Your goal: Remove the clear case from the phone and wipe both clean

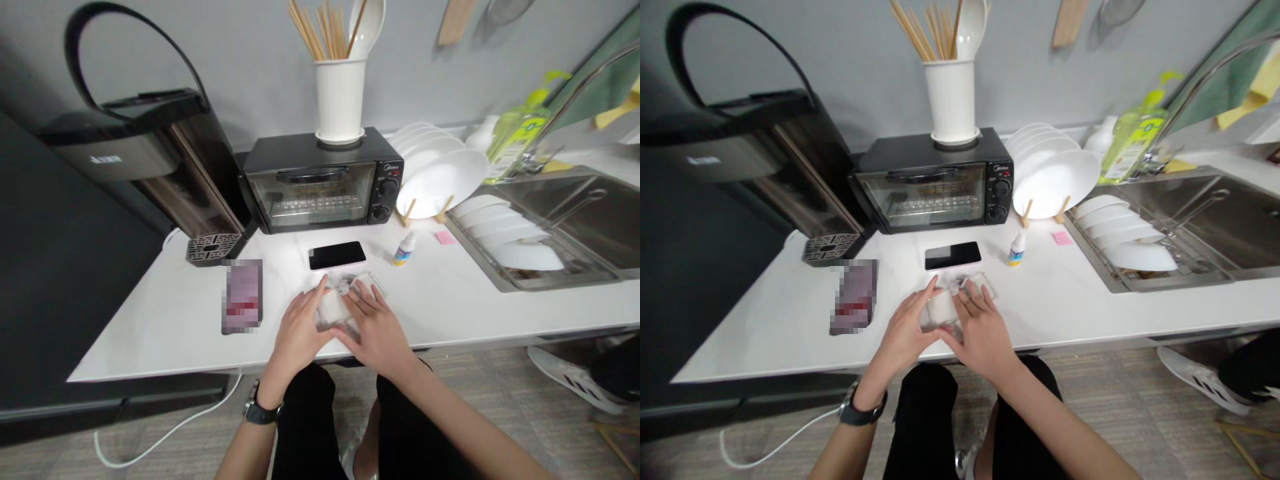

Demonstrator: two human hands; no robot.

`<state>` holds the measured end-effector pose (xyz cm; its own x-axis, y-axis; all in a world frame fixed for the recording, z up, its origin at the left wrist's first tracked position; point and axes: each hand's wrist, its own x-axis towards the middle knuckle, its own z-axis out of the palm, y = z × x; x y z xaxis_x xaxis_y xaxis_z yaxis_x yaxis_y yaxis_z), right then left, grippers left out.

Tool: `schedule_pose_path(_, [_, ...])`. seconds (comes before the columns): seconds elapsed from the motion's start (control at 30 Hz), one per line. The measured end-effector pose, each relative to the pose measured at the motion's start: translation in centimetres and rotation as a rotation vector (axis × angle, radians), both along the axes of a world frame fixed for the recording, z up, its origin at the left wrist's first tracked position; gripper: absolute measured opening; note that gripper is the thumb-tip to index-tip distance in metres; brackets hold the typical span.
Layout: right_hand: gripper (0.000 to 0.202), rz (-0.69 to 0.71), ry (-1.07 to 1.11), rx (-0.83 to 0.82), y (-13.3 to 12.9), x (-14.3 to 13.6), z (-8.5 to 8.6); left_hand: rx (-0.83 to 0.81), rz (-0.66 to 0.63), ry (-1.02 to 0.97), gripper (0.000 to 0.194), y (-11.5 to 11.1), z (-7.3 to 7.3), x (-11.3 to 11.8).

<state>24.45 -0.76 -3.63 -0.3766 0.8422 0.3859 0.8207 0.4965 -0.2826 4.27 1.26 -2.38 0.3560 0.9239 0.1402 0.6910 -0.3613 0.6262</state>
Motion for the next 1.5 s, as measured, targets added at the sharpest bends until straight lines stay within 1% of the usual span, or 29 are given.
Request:
schedule_pose_path(0.07, [0.066, 0.100, 0.037, -0.042, -0.7, -0.9, 0.3, -0.012, 0.008, 0.009, 0.106, 0.0, 0.0, 0.0])
schedule_pose_path(0.1, [0.062, 0.140, 0.051, -0.069, -1.1, -0.7, 0.5, -0.019, 0.018, 0.016, 0.106, -0.1, 0.0, -0.1])
schedule_pose_path(0.17, [0.053, 0.178, 0.055, -0.111, -1.8, 0.9, 0.9, -0.022, 0.034, 0.024, 0.107, -0.1, 0.0, -0.1])
schedule_pose_path(0.23, [0.048, 0.130, 0.013, -0.104, -2.1, 3.2, 1.1, -0.011, 0.028, 0.020, 0.109, -0.1, 0.0, 0.0])
schedule_pose_path(0.3, [0.047, 0.009, -0.047, -0.046, -1.8, 5.1, 1.2, 0.001, 0.009, 0.008, 0.110, -0.1, 0.1, 0.0])
schedule_pose_path(0.37, [0.050, -0.107, -0.079, 0.012, -1.1, 5.6, 1.0, 0.007, -0.002, 0.003, 0.110, -0.1, 0.1, 0.1])
schedule_pose_path(0.4, [0.051, -0.141, -0.074, 0.027, -0.8, 5.2, 0.9, 0.008, -0.005, 0.003, 0.109, 0.0, 0.1, 0.1])
schedule_pose_path(0.43, [0.053, -0.146, -0.053, 0.028, -0.5, 4.3, 0.9, 0.007, -0.010, 0.005, 0.109, 0.0, 0.1, 0.0])
schedule_pose_path(0.47, [0.054, -0.118, -0.020, 0.014, -0.3, 3.0, 0.8, 0.008, -0.016, 0.010, 0.108, 0.1, 0.1, 0.0])
schedule_pose_path(0.5, [0.055, -0.069, 0.022, -0.007, -0.2, 1.5, 0.7, 0.009, -0.024, 0.016, 0.106, 0.1, 0.0, -0.1])
schedule_pose_path(0.57, [0.054, 0.094, 0.099, -0.072, -0.4, -1.3, 0.7, 0.008, -0.033, 0.030, 0.103, 0.2, -0.1, -0.2])
schedule_pose_path(0.63, [0.055, 0.183, 0.152, -0.104, -1.0, -2.6, 0.8, 0.008, -0.025, 0.030, 0.102, 0.2, -0.2, -0.3])
schedule_pose_path(0.7, [0.049, 0.170, 0.167, -0.105, -1.6, -1.6, 0.9, 0.012, -0.007, 0.016, 0.105, 0.1, -0.2, -0.3])
schedule_pose_path(0.8, [0.034, 0.027, 0.106, -0.065, -2.1, 2.5, 0.8, 0.018, 0.014, 0.011, 0.109, -0.1, -0.1, -0.1])
schedule_pose_path(0.87, [0.031, -0.081, 0.031, 0.001, -2.0, 4.8, 0.8, 0.018, 0.013, 0.020, 0.110, -0.2, -0.1, 0.0])
schedule_pose_path(0.93, [0.034, -0.140, -0.031, 0.058, -1.6, 5.2, 0.9, 0.023, 0.004, 0.028, 0.110, -0.2, -0.1, 0.0])
schedule_pose_path(0.97, [0.038, -0.141, -0.045, 0.070, -1.3, 4.7, 0.8, 0.027, -0.002, 0.031, 0.109, -0.1, -0.1, 0.0])
schedule_pose_path(1.03, [0.049, -0.087, -0.028, 0.058, -0.7, 2.4, 0.8, 0.035, -0.013, 0.036, 0.106, 0.0, -0.1, -0.1])
schedule_pose_path(1.1, [0.056, 0.019, 0.028, 0.015, -0.4, -0.3, 0.7, 0.042, -0.034, 0.042, 0.101, 0.2, -0.2, -0.2])
schedule_pose_path(1.17, [0.059, 0.125, 0.076, -0.033, -0.5, -2.2, 0.7, 0.042, -0.044, 0.046, 0.099, 0.2, -0.2, -0.3])
schedule_pose_path(1.2, [0.060, 0.163, 0.091, -0.048, -0.8, -2.6, 0.7, 0.039, -0.038, 0.044, 0.100, 0.2, -0.2, -0.3])
schedule_pose_path(1.27, [0.055, 0.194, 0.098, -0.052, -1.6, -2.4, 0.7, 0.030, -0.013, 0.032, 0.103, 0.0, -0.1, -0.2])
schedule_pose_path(1.3, [0.052, 0.185, 0.091, -0.045, -2.0, -1.8, 0.7, 0.028, 0.000, 0.025, 0.104, 0.0, -0.1, -0.1])
schedule_pose_path(1.37, [0.044, 0.118, 0.057, -0.022, -2.6, -0.1, 0.9, 0.022, 0.009, 0.014, 0.106, -0.2, 0.0, 0.1])
schedule_pose_path(1.43, [0.040, 0.000, 0.005, 0.022, -2.6, 1.8, 1.2, 0.021, 0.009, 0.017, 0.108, -0.2, 0.1, 0.2])
schedule_pose_path(1.5, [0.038, -0.138, -0.055, 0.072, -1.9, 3.3, 1.5, 0.032, 0.005, 0.028, 0.109, -0.2, 0.2, 0.2])
